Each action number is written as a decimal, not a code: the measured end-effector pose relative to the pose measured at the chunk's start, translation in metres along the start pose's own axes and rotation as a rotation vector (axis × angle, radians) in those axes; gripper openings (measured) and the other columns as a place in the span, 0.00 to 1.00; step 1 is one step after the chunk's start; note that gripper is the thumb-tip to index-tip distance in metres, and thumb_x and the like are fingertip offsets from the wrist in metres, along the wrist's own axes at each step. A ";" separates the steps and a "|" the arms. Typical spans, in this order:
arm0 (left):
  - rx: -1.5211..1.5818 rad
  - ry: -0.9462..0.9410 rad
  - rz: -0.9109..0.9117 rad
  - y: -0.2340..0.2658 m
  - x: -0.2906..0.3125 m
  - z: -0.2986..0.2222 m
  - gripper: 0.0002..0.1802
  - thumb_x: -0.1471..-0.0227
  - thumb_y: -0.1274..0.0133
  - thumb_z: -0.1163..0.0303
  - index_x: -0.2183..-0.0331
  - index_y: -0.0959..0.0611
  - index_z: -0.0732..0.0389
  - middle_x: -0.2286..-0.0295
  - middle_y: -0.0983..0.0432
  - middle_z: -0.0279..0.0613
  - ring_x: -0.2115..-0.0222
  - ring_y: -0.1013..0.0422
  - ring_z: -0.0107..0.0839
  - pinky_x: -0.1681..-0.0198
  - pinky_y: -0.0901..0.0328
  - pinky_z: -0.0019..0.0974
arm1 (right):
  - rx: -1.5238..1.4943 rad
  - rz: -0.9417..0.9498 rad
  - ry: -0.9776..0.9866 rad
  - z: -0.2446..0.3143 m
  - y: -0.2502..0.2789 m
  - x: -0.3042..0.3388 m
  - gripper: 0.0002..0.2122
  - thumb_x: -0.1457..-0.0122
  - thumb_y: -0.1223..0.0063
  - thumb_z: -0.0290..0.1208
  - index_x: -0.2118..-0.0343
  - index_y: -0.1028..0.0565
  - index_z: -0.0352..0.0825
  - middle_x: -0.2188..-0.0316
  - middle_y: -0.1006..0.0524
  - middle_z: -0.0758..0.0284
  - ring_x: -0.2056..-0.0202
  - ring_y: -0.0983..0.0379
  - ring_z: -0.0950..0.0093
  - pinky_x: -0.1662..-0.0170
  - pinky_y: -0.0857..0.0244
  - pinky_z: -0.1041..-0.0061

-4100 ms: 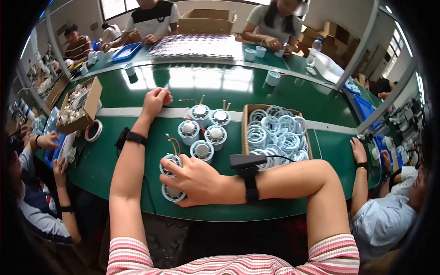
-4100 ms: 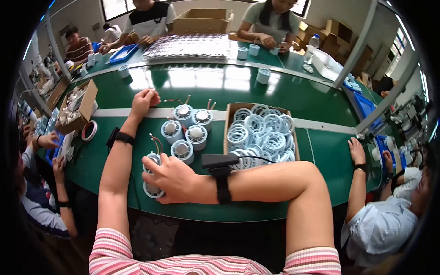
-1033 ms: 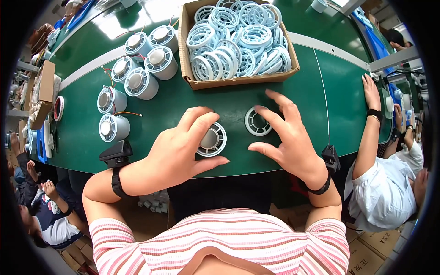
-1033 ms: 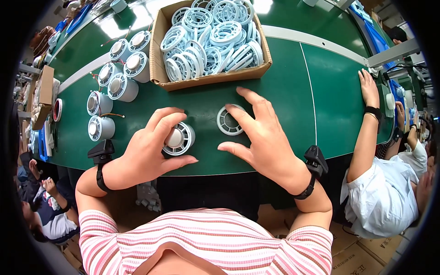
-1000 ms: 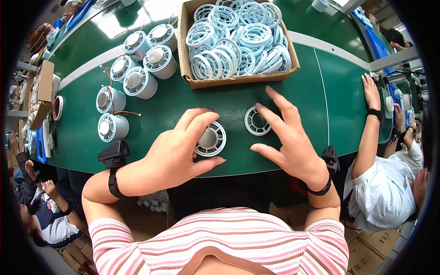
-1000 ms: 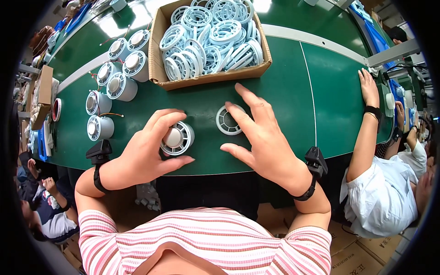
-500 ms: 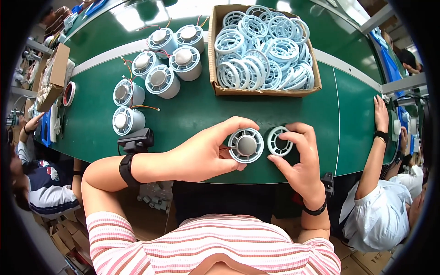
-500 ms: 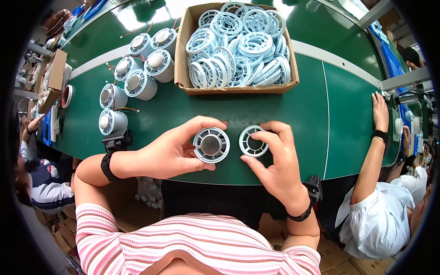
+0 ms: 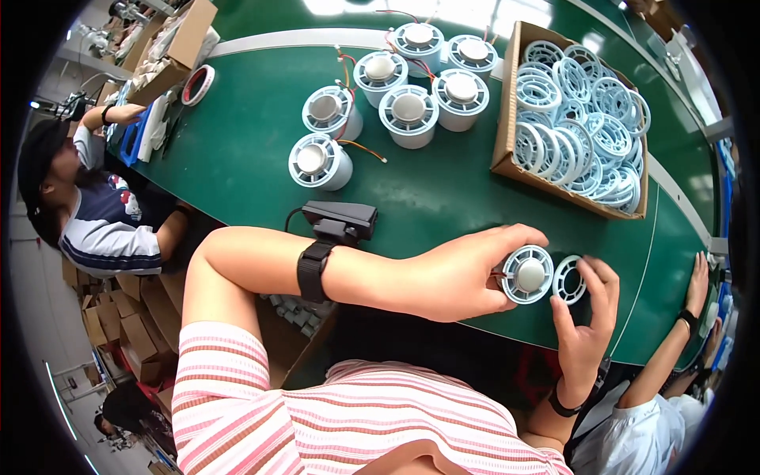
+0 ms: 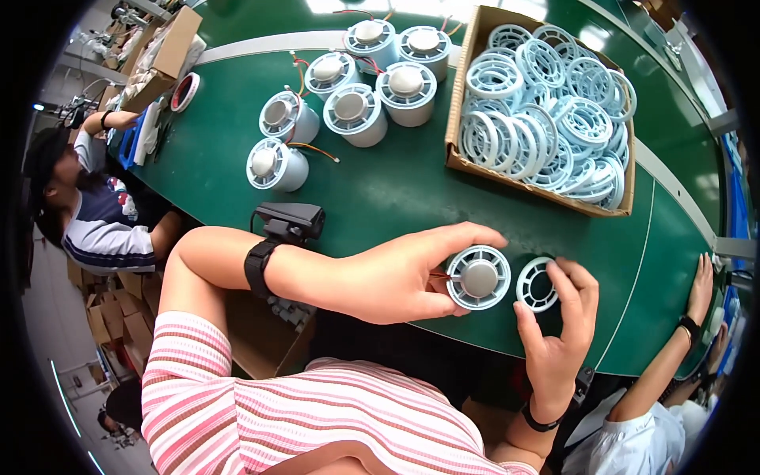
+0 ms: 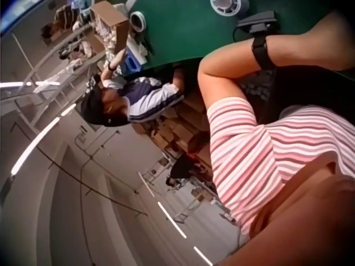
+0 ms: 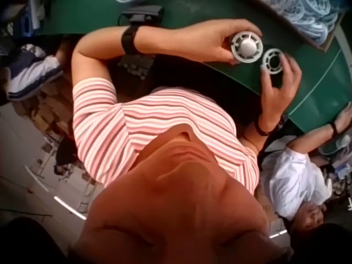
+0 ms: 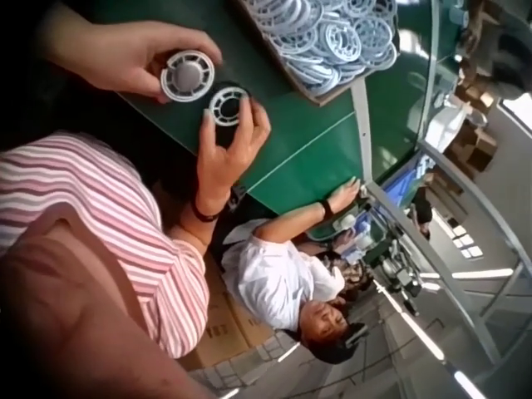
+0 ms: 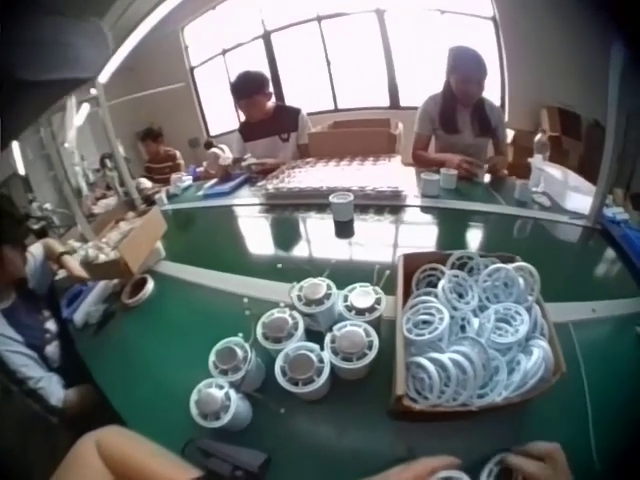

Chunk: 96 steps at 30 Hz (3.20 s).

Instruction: The person picks up a motor and a plastic cover, presses the cover onto the motor by hand, and places the assembled unit on the table, repeating the process.

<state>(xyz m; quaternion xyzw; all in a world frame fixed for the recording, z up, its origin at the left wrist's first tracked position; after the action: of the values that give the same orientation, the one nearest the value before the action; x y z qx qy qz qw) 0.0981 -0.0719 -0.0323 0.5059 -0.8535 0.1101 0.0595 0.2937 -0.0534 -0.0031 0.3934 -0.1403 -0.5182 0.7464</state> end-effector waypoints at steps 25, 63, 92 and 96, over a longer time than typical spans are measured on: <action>0.181 0.116 0.120 0.005 -0.002 0.012 0.38 0.44 0.42 0.82 0.35 0.37 0.60 0.45 0.32 0.38 0.44 0.33 0.26 0.42 0.33 0.35 | -0.266 0.147 0.130 0.054 -0.024 -0.031 0.30 0.61 0.26 0.24 0.49 0.22 0.32 0.56 0.27 0.60 0.54 0.27 0.64 0.52 0.29 0.68; -1.307 -0.214 -0.540 0.045 0.084 -0.055 0.36 0.55 0.31 0.66 0.44 0.26 0.60 0.59 0.33 0.46 0.66 0.29 0.43 0.66 0.33 0.42 | 0.504 -0.232 0.510 0.061 0.030 -0.122 0.09 0.43 0.41 0.21 0.59 0.19 0.32 0.64 0.20 0.64 0.56 0.24 0.66 0.50 0.34 0.69; -1.125 -0.498 -0.148 0.022 0.028 -0.055 0.35 0.64 0.26 0.67 0.56 0.28 0.64 0.49 0.34 0.51 0.57 0.29 0.50 0.51 0.32 0.46 | 0.237 -0.010 0.581 0.061 -0.010 -0.009 0.16 0.57 0.34 0.16 0.62 0.18 0.33 0.66 0.22 0.66 0.61 0.23 0.63 0.55 0.32 0.65; -0.953 -0.179 0.026 0.027 0.019 -0.039 0.35 0.60 0.28 0.67 0.54 0.29 0.65 0.51 0.34 0.49 0.60 0.26 0.49 0.56 0.29 0.46 | 0.080 0.076 0.471 0.033 -0.019 -0.002 0.15 0.56 0.32 0.19 0.62 0.18 0.33 0.64 0.21 0.64 0.58 0.24 0.62 0.51 0.33 0.63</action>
<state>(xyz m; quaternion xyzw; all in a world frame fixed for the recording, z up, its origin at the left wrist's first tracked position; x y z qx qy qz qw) 0.0647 -0.0651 0.0064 0.4192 -0.8169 -0.3363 0.2095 0.2598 -0.0688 0.0044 0.5270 0.0027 -0.3776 0.7614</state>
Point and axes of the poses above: each hand's wrist, its own x-axis away from the middle knuckle, its own y-axis out of the back of the hand, z = x × y, the point moved 7 cm from there along -x, towards the middle knuckle
